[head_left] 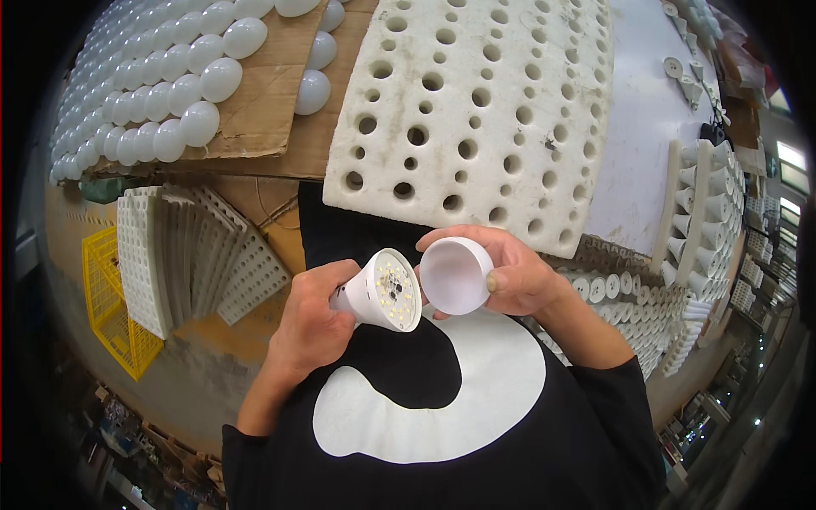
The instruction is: The person assembles light bulbs by attaching covers onto bulb bases by hand and placing the completed bulbs into holes on a foam tray.
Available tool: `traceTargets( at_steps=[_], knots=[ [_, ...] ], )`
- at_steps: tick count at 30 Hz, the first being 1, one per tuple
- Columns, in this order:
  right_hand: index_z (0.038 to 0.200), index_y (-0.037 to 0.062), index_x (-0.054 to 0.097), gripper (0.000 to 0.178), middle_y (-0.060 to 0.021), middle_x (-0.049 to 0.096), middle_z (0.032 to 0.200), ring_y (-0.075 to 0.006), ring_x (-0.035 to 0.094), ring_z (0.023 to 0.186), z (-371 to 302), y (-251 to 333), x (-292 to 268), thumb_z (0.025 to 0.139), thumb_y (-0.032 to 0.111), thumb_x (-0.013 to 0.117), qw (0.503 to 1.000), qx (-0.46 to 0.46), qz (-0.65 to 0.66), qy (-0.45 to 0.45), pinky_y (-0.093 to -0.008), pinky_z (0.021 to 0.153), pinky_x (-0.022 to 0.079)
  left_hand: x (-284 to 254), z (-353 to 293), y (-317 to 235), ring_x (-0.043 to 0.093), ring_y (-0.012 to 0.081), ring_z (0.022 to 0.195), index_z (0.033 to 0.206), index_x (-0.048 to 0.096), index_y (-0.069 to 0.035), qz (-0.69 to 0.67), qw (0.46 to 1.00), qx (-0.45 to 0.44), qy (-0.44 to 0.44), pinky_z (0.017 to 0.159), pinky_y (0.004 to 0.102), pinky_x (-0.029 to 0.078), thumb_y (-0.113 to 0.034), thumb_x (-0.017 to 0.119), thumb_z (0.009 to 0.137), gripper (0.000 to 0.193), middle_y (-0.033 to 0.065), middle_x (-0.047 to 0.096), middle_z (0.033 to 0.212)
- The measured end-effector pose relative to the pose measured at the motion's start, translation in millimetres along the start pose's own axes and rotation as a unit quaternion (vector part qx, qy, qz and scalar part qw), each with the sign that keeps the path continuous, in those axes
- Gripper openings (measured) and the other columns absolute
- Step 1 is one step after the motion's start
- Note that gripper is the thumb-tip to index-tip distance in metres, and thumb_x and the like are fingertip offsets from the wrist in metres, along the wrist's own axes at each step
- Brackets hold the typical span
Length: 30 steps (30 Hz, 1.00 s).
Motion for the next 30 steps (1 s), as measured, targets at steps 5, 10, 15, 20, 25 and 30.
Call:
traceTargets(
  at_steps=[5, 10, 15, 20, 25, 30],
  knots=[
    [0.134, -0.0062, 0.037, 0.075, -0.0226, 0.056, 0.118, -0.0306, 0.061, 0.107, 2.1, 0.1, -2.2, 0.08, 0.029, 0.074, 0.999, 0.003, -0.022, -0.024, -0.0443, 0.085, 0.055, -2.0, 2.7, -18.5, 0.054, 0.0393, 0.065, 0.078, 0.054, 0.003, 0.086, 0.996, 0.038, 0.006, 0.057, 0.0417, 0.045, 0.008, 0.053, 0.056, 0.023, 0.0172, 0.053, 0.071],
    [0.133, -0.0076, 0.038, 0.074, -0.0214, 0.057, 0.117, -0.0281, 0.062, 0.104, 2.4, -2.9, -4.0, 0.08, 0.029, 0.074, 0.998, 0.004, -0.037, -0.046, -0.0433, 0.085, 0.055, 0.4, 2.8, -17.6, 0.055, 0.0395, 0.065, 0.078, 0.054, 0.003, 0.111, 0.993, 0.039, 0.015, 0.057, 0.0432, 0.045, 0.008, 0.055, 0.056, 0.022, 0.0175, 0.053, 0.071],
    [0.132, -0.0078, 0.039, 0.073, -0.0205, 0.057, 0.116, -0.0266, 0.062, 0.103, 3.5, -4.3, -4.3, 0.08, 0.029, 0.074, 0.998, -0.003, -0.044, -0.051, -0.0429, 0.085, 0.055, 1.6, 3.2, -17.8, 0.055, 0.0394, 0.064, 0.077, 0.054, 0.004, 0.12, 0.992, 0.045, 0.007, 0.057, 0.0438, 0.046, 0.008, 0.056, 0.056, 0.021, 0.0179, 0.053, 0.071],
    [0.131, -0.0076, 0.041, 0.069, -0.0197, 0.056, 0.116, -0.0266, 0.062, 0.102, 4.8, -5.2, -5.1, 0.081, 0.028, 0.073, 0.996, 0.006, -0.058, -0.07, -0.0419, 0.085, 0.056, 3.8, 3.4, -18.3, 0.055, 0.0392, 0.061, 0.076, 0.054, 0.005, 0.137, 0.989, 0.055, 0.016, 0.056, 0.0442, 0.047, 0.008, 0.057, 0.057, 0.02, 0.018, 0.053, 0.07],
    [0.13, -0.008, 0.042, 0.069, -0.0198, 0.056, 0.115, -0.0266, 0.062, 0.103, 5.9, -4.5, -4.3, 0.081, 0.029, 0.073, 0.996, 0.009, -0.056, -0.068, -0.0418, 0.084, 0.056, 3.3, 3.1, -19.6, 0.055, 0.0391, 0.062, 0.076, 0.053, 0.005, 0.147, 0.987, 0.066, 0.015, 0.056, 0.0444, 0.046, 0.007, 0.057, 0.057, 0.019, 0.018, 0.052, 0.07],
    [0.129, -0.0083, 0.042, 0.058, -0.0179, 0.057, 0.115, -0.0257, 0.061, 0.105, 6.3, -3.9, -1.6, 0.087, 0.023, 0.067, 0.997, 0.006, -0.055, -0.049, -0.0408, 0.088, 0.054, 3.4, 2.6, -19.8, 0.055, 0.0387, 0.062, 0.076, 0.053, 0.005, 0.153, 0.985, 0.074, 0.014, 0.055, 0.0444, 0.046, 0.007, 0.059, 0.056, 0.021, 0.0175, 0.051, 0.071]
  ],
)
Point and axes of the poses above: each hand's wrist, its own z-axis towards the middle knuckle, its own x-axis out of the palm, y = z × x, the point moved 9 cm from there along z, towards the middle knuckle
